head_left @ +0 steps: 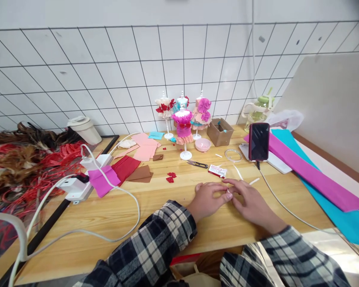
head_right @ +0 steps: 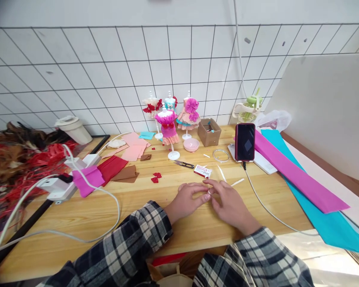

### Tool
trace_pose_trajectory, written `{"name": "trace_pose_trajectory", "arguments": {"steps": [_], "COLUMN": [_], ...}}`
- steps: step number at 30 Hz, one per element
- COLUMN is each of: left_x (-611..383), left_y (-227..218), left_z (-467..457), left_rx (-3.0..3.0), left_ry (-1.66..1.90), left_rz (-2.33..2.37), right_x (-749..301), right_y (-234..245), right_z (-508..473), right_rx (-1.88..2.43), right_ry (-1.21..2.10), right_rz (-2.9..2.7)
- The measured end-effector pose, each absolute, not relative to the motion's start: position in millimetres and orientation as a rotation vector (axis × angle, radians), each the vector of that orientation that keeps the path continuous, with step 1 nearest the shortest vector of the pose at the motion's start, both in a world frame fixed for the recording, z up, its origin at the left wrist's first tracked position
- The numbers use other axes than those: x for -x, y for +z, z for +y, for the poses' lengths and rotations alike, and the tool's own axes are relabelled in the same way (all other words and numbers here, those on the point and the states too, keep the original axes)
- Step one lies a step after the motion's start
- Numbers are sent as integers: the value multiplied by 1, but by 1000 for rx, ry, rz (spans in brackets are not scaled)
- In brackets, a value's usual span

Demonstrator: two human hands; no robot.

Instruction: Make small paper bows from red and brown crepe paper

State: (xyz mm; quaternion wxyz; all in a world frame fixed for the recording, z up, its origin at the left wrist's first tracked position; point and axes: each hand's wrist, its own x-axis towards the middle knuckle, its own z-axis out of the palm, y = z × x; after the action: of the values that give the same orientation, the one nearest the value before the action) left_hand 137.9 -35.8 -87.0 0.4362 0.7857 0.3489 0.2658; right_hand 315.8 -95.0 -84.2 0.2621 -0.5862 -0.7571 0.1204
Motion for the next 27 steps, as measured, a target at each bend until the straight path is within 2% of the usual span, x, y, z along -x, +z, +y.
{"name": "trace_pose_trajectory", "arguments": {"steps": [5,10,15,21,27], "left_x": [-141,-128,-109,-93,-68], "left_y": [-90,-89,-85,-77,-83], "left_z": [-29,-18,-6,-2,0], "left_rx": [-1367,-1044,-1008,-1081,-1335], "left_ry": [704,688,591,471,582], "left_rz": [754,622,640,581,786], "right_x": [-292,-289,-309,-291,-259], "right_y": [-86,-80,-63,-43,-62], "right_z": [-94,-105,-98,-59,-43], "right_rx": [1585,1586,1603,1300,1423], "right_ry": [264,339,233,193,166], "right_rz": [-2099,-2101,-1943,-2220,-2244]}}
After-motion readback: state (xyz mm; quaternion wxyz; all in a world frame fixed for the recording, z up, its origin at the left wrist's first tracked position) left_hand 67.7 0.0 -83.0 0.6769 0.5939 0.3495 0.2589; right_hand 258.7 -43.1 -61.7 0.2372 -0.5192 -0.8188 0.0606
